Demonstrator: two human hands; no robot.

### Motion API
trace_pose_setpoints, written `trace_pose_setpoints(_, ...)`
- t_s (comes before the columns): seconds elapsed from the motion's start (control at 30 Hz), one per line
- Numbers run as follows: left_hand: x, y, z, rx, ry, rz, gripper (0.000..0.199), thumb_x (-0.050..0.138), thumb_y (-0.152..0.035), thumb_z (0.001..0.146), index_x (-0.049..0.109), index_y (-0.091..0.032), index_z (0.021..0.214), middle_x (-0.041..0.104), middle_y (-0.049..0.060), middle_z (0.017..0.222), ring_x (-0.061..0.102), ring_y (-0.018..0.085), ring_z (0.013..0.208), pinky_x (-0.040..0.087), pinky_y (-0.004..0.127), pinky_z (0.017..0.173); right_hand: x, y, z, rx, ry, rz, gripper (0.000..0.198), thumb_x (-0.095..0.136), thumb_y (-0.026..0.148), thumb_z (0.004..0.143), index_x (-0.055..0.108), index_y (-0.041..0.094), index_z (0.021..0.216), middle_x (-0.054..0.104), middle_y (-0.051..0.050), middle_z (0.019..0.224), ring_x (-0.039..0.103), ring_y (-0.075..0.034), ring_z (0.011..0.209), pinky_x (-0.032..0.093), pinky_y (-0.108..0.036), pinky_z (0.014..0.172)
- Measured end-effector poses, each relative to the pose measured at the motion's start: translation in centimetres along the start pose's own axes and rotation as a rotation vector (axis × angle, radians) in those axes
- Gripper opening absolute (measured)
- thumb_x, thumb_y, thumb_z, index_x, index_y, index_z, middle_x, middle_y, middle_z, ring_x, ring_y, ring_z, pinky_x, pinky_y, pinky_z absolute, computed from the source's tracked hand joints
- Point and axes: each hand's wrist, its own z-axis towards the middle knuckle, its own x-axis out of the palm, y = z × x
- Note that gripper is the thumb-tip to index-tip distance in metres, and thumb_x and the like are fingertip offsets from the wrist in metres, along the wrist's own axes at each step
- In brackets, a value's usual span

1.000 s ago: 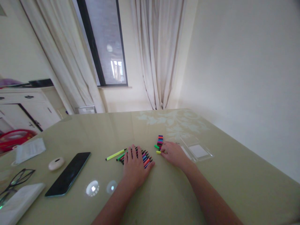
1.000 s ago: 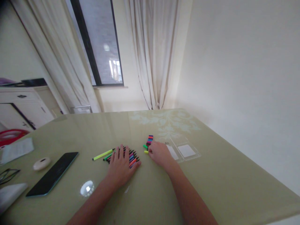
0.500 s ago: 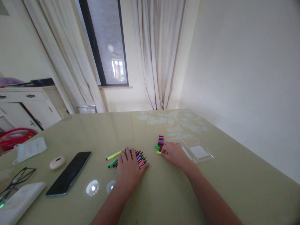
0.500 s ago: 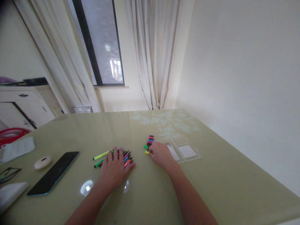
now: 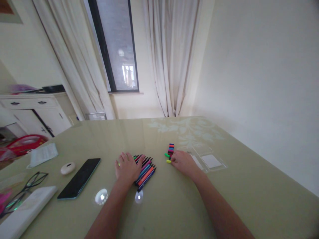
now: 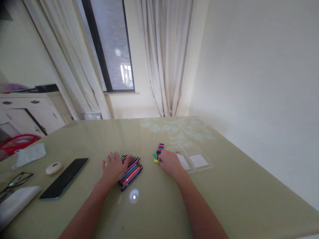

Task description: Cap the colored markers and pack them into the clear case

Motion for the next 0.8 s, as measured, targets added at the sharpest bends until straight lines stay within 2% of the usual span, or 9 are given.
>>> trace_pose_setpoints(0.1, 0.3, -0.2, -0.2, 0.067, 0.02, -0.045, 0.094, 0.021, -0.07, 0.099, 0.041, 0.007, 0.15, 0.043, 0.034, 0.153, 0.043, 0.041, 0.144, 0.033, 0.052, 0.115, 0.1, 0.0, 0.0, 0.01, -0.004, 0.011, 0.016, 0.065, 0.022, 0.091, 0.081, 0.023, 0.09, 0.076, -0.006, 0.102, 0.07, -0.022, 0.096, 0.045, -0.026, 0.076)
trace_pose_setpoints(0.2, 0.1, -1.4, -1.4, 0.095, -0.023, -0.044, 0.096, 0.022, -0.071, 0.099, 0.041, 0.008, 0.15, 0.043, 0.036, 0.152, 0.042, 0.042, 0.144, 0.033, 0.051, 0.115, 0.0, 0.1, 0.1, 0.01, 0.006, 0.02, 0.016, 0.065, 0.021, 0.09, 0.081, 0.023, 0.09, 0.077, -0.006, 0.102, 0.07, -0.022, 0.097, 0.046, -0.026, 0.077)
trace_pose_setpoints(0.33, 0.2, -3.5, -4.1, 0.116, -0.151, 0.024, 0.099, 0.031, -0.076, 0.095, 0.044, 0.006, 0.15, 0.036, 0.035, 0.157, 0.033, 0.049, 0.147, 0.021, 0.063, 0.118, -0.3, 0.3, 0.0, 0.018, 0.022, 0.013, 0.018, 0.064, 0.02, 0.09, 0.082, 0.023, 0.091, 0.077, -0.008, 0.101, 0.071, -0.023, 0.096, 0.047, -0.027, 0.078)
trace_pose_setpoints(0.47, 1.2, -4.6, -5.6, 0.192, -0.252, 0.061, 0.099, 0.039, -0.078, 0.091, 0.046, 0.001, 0.15, 0.035, 0.032, 0.16, 0.028, 0.048, 0.15, 0.009, 0.067, 0.12, -0.5, 0.6, -0.1, 0.042, 0.035, 0.003, 0.02, 0.061, 0.023, 0.093, 0.081, 0.022, 0.095, 0.077, -0.01, 0.105, 0.072, -0.024, 0.1, 0.048, -0.028, 0.08)
trace_pose_setpoints(0.6, 1.8, -4.1, -4.8, 0.18, -0.252, 0.07, 0.099, 0.041, -0.077, 0.09, 0.042, -0.001, 0.154, 0.032, 0.031, 0.162, 0.023, 0.048, 0.151, 0.007, 0.069, 0.119, -0.5, 0.7, -0.2, 0.066, 0.032, -0.004, 0.022, 0.057, 0.022, 0.096, 0.08, 0.02, 0.096, 0.077, -0.012, 0.108, 0.071, -0.024, 0.102, 0.049, -0.028, 0.081)
trace_pose_setpoints(0.73, 1.7, -2.9, -2.9, 0.094, -0.174, 0.062, 0.102, 0.039, -0.077, 0.09, 0.036, 0.0, 0.156, 0.033, 0.032, 0.16, 0.027, 0.05, 0.148, 0.017, 0.071, 0.115, -0.6, 0.7, -0.1, 0.099, 0.02, -0.006, 0.022, 0.057, 0.021, 0.096, 0.079, 0.02, 0.095, 0.077, -0.012, 0.106, 0.072, -0.024, 0.101, 0.049, -0.027, 0.079)
trace_pose_setpoints(0.8, 1.8, -2.3, -2.0, 0.093, -0.139, 0.052, 0.101, 0.038, -0.077, 0.09, 0.036, -0.001, 0.156, 0.034, 0.032, 0.16, 0.029, 0.05, 0.147, 0.019, 0.071, 0.115, -0.5, 0.6, 0.0, 0.121, 0.01, -0.002, 0.022, 0.056, 0.023, 0.096, 0.079, 0.02, 0.094, 0.077, -0.012, 0.106, 0.072, -0.024, 0.099, 0.049, -0.027, 0.078)
